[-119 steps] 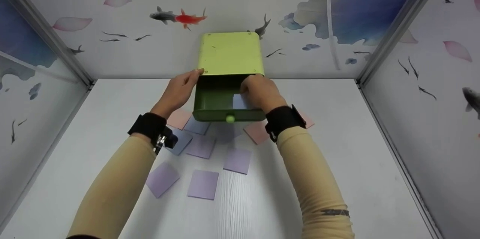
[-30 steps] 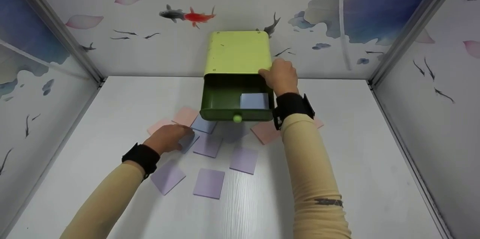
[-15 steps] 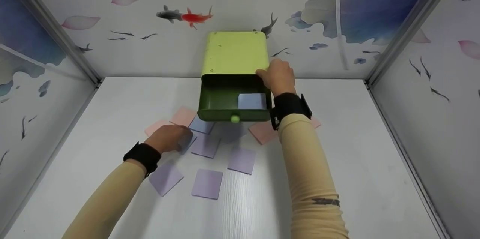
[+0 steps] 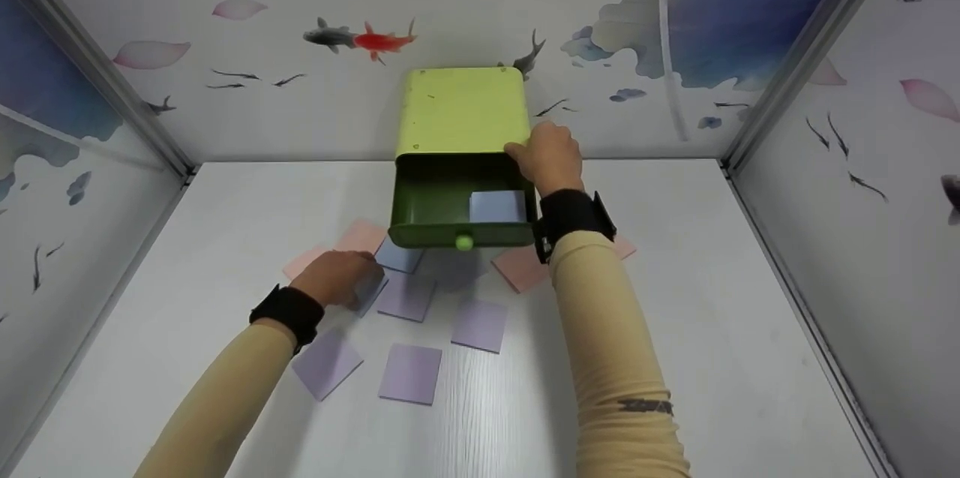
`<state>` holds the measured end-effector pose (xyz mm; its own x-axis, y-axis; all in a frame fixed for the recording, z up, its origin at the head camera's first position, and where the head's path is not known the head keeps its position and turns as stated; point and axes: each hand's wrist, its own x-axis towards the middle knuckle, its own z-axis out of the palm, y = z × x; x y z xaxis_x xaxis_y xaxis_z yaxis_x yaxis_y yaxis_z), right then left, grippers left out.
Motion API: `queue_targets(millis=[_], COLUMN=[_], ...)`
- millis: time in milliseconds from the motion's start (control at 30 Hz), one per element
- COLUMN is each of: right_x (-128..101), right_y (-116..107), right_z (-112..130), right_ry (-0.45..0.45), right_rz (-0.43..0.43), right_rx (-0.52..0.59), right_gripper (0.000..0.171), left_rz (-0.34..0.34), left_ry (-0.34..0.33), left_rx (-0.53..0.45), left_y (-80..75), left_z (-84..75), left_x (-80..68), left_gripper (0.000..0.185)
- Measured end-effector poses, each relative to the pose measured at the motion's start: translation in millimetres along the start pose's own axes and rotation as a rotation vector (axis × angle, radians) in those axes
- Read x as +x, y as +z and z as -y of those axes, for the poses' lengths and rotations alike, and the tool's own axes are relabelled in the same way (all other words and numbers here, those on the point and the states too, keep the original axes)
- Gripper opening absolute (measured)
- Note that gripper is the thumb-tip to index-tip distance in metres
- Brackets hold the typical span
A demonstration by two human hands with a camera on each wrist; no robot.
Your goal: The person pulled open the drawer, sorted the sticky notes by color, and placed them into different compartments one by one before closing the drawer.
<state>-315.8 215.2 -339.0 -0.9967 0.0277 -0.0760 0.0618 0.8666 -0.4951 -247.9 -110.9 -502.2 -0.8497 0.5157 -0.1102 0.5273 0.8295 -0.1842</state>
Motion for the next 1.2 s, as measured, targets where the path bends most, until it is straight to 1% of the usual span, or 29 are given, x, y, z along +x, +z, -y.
queue_targets(millis=[100,200,400,567,667,700,800,900,1000,1067,1200], right_x=[0.3,-0.4,-0.8,-0.7,-1.0,-1.0,-1.5,-1.8,-2.1,-2.1,-2.5], right_y=[0.9,0.3,0.8,0.6,0.3,0.2,0.1,0.1,0.2,0.4,0.3], right_z=[0.6,0.9,-0.2,0.2,1.3,1.6,2.4,3.0,3.2,3.1,2.1], right_ry=[0.005,-0.004,-0.038,-0.021,-0.016,-0.016,-0.009,-0.005,-0.002,-0.003,-0.016], right_rz=[-0.002,-0.004,-0.019,-0.015,-0.008,-0.006,-0.003,-0.003,-0.002,-0.003,-0.012], right_rx=[0.008,0.009,-0.013,-0.011,-0.01,-0.009,-0.004,-0.002,-0.001,-0.002,-0.01], right_gripper=[0.049,0.048,0.046,0.047,0.047,0.048,0.048,0.048,0.048,0.048,0.047], left_rz=[-0.014,-0.03,-0.039,-0.046,-0.045,-0.052,-0.102,-0.122,-0.082,-0.054,-0.031], left_ry=[0.011,0.022,0.0,-0.028,-0.03,-0.026,-0.003,0.005,-0.008,-0.021,-0.036], left_rx=[0.02,0.015,-0.086,-0.169,-0.204,-0.211,-0.23,-0.227,-0.24,-0.267,-0.334], left_y=[-0.9,-0.5,1.7,0.6,0.0,-0.4,-1.5,-4.0,-6.8,-9.0,-14.3], left_z=[0.4,1.8,4.6,5.3,5.3,5.3,4.2,3.5,4.2,5.5,9.5], left_x=[-0.2,1.1,-0.8,-2.9,-3.1,-2.7,-0.2,2.2,2.6,1.9,-0.2], left_gripper=[0.02,0.023,0.032,0.031,0.028,0.027,0.021,0.021,0.022,0.023,0.02])
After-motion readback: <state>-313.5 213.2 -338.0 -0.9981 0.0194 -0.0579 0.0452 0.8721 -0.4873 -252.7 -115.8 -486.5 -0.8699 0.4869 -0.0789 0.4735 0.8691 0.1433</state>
